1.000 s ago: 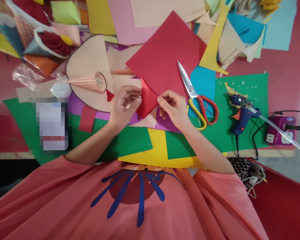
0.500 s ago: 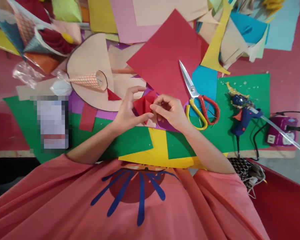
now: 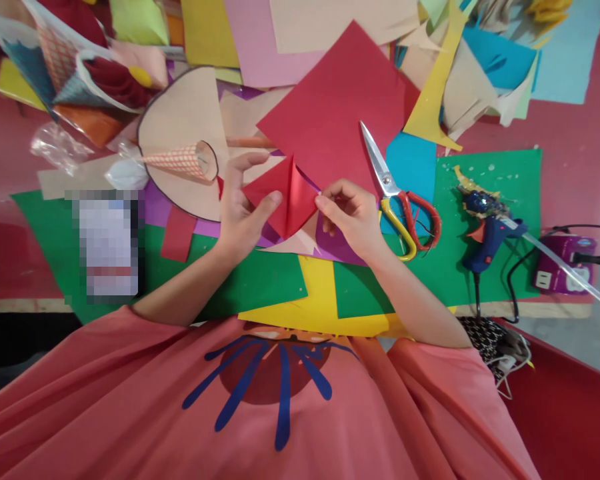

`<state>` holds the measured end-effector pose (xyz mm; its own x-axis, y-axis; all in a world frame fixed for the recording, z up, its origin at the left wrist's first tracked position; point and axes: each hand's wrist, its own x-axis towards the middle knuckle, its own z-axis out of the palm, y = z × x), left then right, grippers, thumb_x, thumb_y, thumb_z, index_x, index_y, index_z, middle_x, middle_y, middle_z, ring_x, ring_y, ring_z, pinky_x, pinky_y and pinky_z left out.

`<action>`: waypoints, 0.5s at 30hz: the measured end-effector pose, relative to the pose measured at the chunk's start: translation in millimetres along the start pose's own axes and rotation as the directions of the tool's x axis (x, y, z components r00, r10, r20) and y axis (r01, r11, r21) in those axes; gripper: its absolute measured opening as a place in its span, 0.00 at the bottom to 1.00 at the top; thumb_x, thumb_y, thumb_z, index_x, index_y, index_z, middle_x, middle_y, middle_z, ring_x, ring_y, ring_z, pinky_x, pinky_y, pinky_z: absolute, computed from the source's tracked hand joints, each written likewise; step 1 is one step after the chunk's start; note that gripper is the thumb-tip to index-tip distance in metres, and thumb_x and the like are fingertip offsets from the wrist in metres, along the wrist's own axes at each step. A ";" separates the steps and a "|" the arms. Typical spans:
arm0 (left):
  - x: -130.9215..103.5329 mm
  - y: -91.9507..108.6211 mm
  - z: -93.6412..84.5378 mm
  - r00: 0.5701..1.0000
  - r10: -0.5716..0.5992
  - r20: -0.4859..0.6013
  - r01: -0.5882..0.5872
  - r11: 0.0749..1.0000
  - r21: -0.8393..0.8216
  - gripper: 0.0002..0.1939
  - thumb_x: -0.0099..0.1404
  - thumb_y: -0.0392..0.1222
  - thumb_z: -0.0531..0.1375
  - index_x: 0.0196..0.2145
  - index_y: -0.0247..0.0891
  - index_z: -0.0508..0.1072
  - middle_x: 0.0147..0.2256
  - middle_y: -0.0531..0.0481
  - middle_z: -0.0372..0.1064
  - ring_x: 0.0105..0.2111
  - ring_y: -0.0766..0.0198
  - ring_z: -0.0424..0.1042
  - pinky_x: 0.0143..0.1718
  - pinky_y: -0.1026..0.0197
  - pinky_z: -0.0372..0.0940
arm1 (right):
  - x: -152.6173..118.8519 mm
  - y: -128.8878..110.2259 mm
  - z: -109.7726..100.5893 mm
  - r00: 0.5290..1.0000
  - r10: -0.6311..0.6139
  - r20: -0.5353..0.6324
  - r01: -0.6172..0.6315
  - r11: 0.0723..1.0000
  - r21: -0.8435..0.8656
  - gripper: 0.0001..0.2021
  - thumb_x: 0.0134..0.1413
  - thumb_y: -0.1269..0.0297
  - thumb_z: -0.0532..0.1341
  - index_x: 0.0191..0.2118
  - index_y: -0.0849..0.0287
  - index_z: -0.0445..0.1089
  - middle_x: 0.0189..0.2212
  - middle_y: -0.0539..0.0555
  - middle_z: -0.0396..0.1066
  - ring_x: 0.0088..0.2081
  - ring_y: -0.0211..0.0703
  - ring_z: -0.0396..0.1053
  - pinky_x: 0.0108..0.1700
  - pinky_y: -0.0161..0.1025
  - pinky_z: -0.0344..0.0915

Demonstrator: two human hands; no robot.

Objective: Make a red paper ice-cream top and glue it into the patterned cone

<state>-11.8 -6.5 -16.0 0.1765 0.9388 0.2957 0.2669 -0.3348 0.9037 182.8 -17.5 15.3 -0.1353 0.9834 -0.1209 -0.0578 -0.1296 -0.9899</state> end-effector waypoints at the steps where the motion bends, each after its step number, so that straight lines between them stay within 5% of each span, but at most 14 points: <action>1: 0.6 -1.5 -0.4 1.000 -0.016 -0.015 0.016 1.000 -0.020 0.24 0.66 0.54 0.58 0.56 0.50 0.57 0.57 0.45 0.60 0.57 0.54 0.67 0.57 0.49 0.67 | 0.5 -0.2 -0.6 1.000 -0.013 -0.020 0.013 1.000 -0.008 0.15 0.49 0.51 0.68 0.28 0.56 0.66 0.14 0.41 0.65 0.14 0.29 0.63 0.16 0.29 0.59; 15: 0.6 7.0 2.9 0.983 -0.154 -0.096 0.141 0.982 -0.130 0.21 0.66 0.57 0.56 0.52 0.48 0.61 0.55 0.47 0.64 0.54 0.59 0.70 0.52 0.59 0.70 | 1.0 -0.6 -4.2 0.997 -0.028 -0.077 0.019 0.992 -0.122 0.14 0.54 0.51 0.65 0.28 0.54 0.64 0.14 0.42 0.61 0.15 0.31 0.61 0.16 0.33 0.57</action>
<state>-7.1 -8.5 -10.4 0.0415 0.9825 0.1818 0.1639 -0.1862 0.9687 186.9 -16.0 15.5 -0.0571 0.9935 -0.0984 0.0611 -0.0949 -0.9936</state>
